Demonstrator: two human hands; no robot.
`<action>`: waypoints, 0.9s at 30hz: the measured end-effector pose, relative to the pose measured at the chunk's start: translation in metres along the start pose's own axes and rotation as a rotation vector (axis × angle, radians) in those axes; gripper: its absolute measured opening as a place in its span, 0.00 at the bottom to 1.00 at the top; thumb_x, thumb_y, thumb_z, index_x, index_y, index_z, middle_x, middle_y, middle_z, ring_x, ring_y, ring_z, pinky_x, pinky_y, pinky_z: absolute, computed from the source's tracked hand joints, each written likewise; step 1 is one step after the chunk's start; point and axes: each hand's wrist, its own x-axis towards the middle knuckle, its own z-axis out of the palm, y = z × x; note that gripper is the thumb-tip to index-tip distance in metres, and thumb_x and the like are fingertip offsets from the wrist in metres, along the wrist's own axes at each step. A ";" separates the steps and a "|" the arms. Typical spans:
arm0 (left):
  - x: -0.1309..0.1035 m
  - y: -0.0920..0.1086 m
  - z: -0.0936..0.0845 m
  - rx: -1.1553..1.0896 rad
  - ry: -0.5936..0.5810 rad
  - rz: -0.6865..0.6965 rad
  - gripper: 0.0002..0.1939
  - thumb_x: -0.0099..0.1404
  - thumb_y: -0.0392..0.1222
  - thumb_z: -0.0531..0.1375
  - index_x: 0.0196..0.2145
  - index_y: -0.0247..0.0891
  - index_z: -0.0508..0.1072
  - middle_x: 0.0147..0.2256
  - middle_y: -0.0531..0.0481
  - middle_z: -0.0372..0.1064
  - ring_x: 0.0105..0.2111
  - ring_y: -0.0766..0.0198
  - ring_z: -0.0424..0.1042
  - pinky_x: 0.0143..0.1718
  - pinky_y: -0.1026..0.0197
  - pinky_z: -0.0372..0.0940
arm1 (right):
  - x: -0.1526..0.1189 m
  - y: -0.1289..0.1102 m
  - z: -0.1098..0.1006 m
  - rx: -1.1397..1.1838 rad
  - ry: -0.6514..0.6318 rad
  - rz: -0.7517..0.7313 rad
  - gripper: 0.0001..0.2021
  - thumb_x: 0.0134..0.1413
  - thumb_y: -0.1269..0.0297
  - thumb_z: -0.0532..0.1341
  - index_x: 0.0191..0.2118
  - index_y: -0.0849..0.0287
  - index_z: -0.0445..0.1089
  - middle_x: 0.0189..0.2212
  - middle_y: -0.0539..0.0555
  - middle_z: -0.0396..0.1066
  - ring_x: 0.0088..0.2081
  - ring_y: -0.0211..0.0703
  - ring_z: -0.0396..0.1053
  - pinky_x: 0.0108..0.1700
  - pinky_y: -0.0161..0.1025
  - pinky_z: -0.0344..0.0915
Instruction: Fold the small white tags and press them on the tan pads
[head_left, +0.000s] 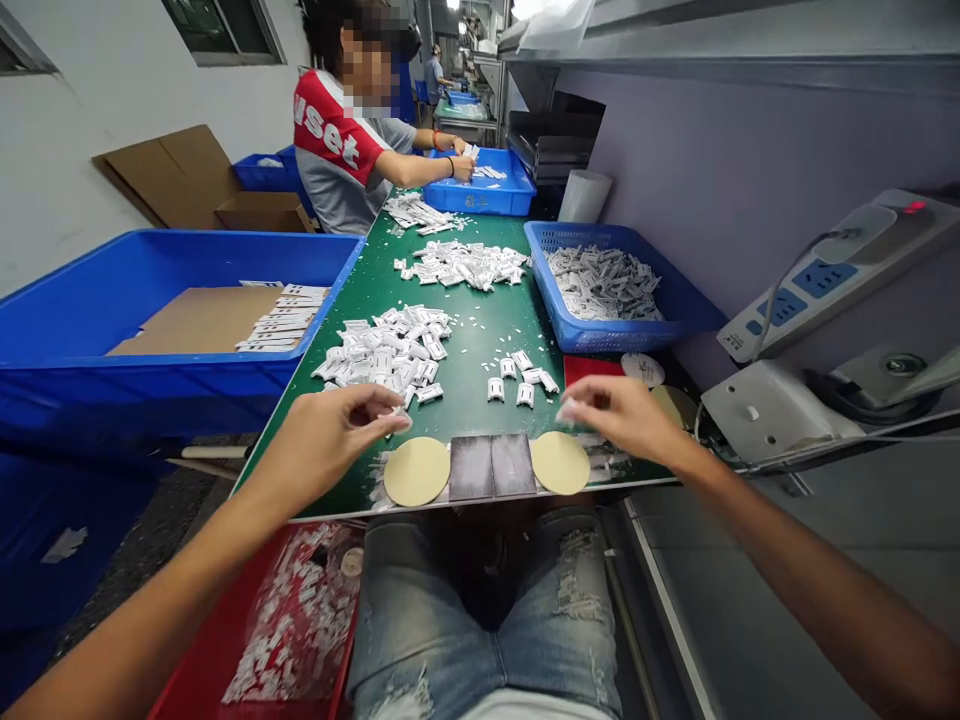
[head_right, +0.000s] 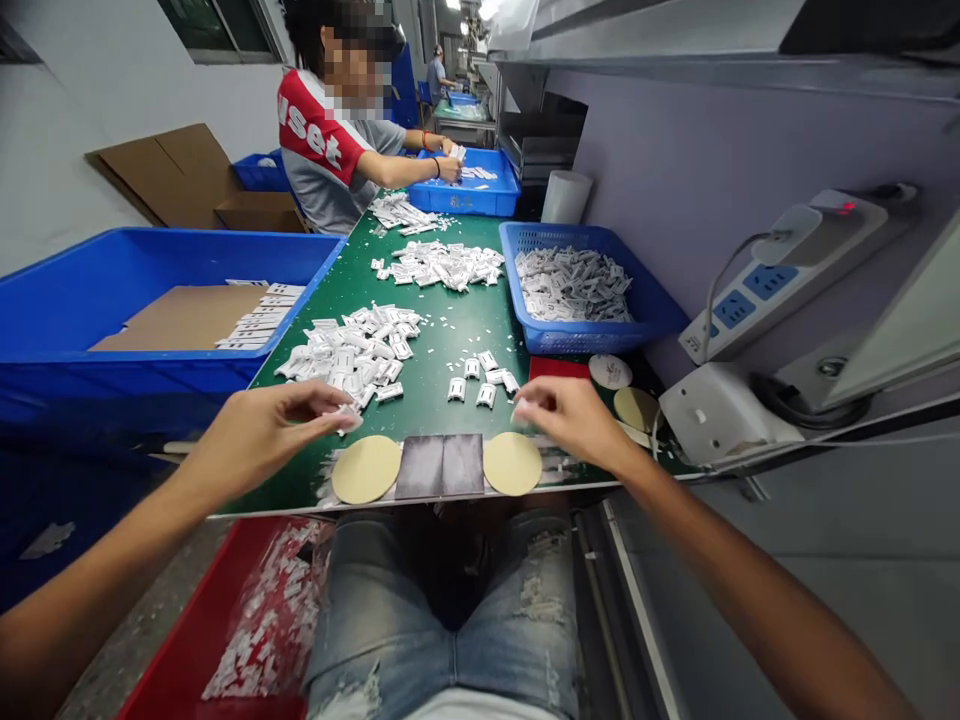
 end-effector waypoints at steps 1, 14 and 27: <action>0.001 0.000 0.001 -0.028 -0.026 -0.023 0.16 0.58 0.55 0.65 0.37 0.41 0.79 0.32 0.46 0.78 0.30 0.57 0.73 0.30 0.62 0.63 | 0.001 0.001 0.000 0.037 -0.056 0.004 0.11 0.56 0.56 0.62 0.36 0.55 0.78 0.32 0.53 0.77 0.32 0.45 0.72 0.32 0.38 0.63; -0.006 0.011 0.011 -0.192 -0.094 -0.081 0.14 0.54 0.52 0.67 0.33 0.40 0.80 0.28 0.47 0.78 0.29 0.57 0.74 0.29 0.62 0.65 | -0.013 0.006 0.005 0.107 -0.030 0.051 0.12 0.56 0.54 0.62 0.36 0.55 0.78 0.27 0.52 0.76 0.28 0.42 0.70 0.29 0.37 0.61; 0.036 0.038 0.047 0.080 -0.086 0.171 0.11 0.61 0.49 0.64 0.37 0.40 0.78 0.33 0.49 0.78 0.33 0.58 0.76 0.33 0.61 0.66 | 0.022 -0.001 0.017 0.022 0.088 -0.048 0.13 0.59 0.54 0.61 0.41 0.56 0.76 0.30 0.51 0.76 0.30 0.42 0.68 0.32 0.37 0.61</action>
